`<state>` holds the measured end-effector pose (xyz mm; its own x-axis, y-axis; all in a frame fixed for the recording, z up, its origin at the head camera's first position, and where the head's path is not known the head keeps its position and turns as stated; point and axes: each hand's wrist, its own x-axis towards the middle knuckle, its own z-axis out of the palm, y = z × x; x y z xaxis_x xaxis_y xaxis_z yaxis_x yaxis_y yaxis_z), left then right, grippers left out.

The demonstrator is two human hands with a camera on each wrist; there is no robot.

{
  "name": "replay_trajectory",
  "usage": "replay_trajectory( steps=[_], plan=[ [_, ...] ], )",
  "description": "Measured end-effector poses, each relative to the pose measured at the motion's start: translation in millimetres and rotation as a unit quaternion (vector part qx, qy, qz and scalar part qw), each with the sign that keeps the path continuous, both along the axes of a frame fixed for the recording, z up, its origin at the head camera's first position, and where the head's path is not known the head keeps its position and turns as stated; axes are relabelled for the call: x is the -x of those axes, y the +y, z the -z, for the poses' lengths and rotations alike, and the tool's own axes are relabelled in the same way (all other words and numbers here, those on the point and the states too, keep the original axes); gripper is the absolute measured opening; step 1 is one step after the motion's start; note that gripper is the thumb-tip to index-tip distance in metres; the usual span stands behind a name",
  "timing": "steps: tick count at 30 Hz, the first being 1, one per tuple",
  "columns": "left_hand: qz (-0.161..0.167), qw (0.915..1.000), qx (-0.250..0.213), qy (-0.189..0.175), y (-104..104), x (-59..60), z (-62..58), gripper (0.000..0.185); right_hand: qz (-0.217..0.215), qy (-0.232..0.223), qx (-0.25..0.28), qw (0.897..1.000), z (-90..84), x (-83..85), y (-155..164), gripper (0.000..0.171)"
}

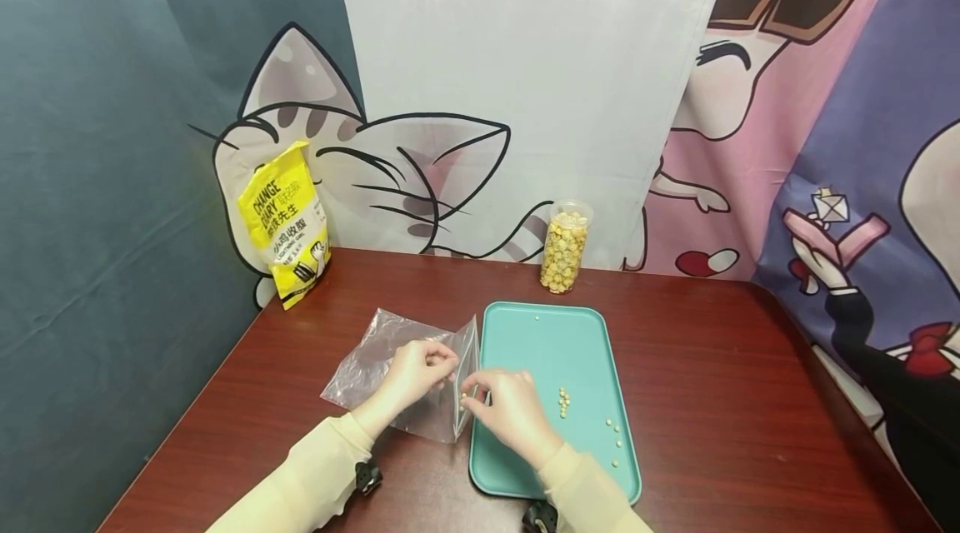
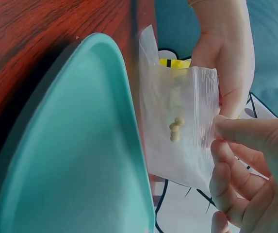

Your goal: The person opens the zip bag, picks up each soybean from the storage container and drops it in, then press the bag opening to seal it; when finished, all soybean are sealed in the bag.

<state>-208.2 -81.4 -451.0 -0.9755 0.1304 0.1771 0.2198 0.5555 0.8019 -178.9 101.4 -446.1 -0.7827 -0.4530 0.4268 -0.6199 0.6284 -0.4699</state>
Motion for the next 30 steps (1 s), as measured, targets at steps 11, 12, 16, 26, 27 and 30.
replay_trajectory(
  steps=[11,12,16,26,27,30],
  plan=[
    [0.003,1.0000,-0.004,-0.007,-3,0.0,-0.4,0.008,-0.004,-0.078,0.050,0.996,0.3,-1.4,12,0.016],
    [0.003,1.0000,-0.005,-0.007,-3,0.0,-0.2,0.008,-0.002,-0.082,0.049,0.995,0.3,-1.3,14,0.015],
    [0.000,0.9999,-0.008,-0.009,-4,0.6,-0.3,0.008,0.006,-0.085,0.041,0.996,-0.2,-2.1,25,0.012],
    [0.003,0.9998,-0.013,-0.016,-4,-0.2,-3.1,0.009,0.069,-0.125,0.012,0.990,5.9,2.9,72,0.010],
    [0.004,0.9998,-0.014,-0.016,-4,-0.3,-3.2,0.009,0.082,-0.130,0.008,0.988,5.5,2.8,77,0.009],
    [0.004,0.9999,-0.010,-0.012,-4,-0.7,-3.4,0.008,0.122,-0.142,-0.008,0.982,5.5,1.6,92,0.010]
  ],
)
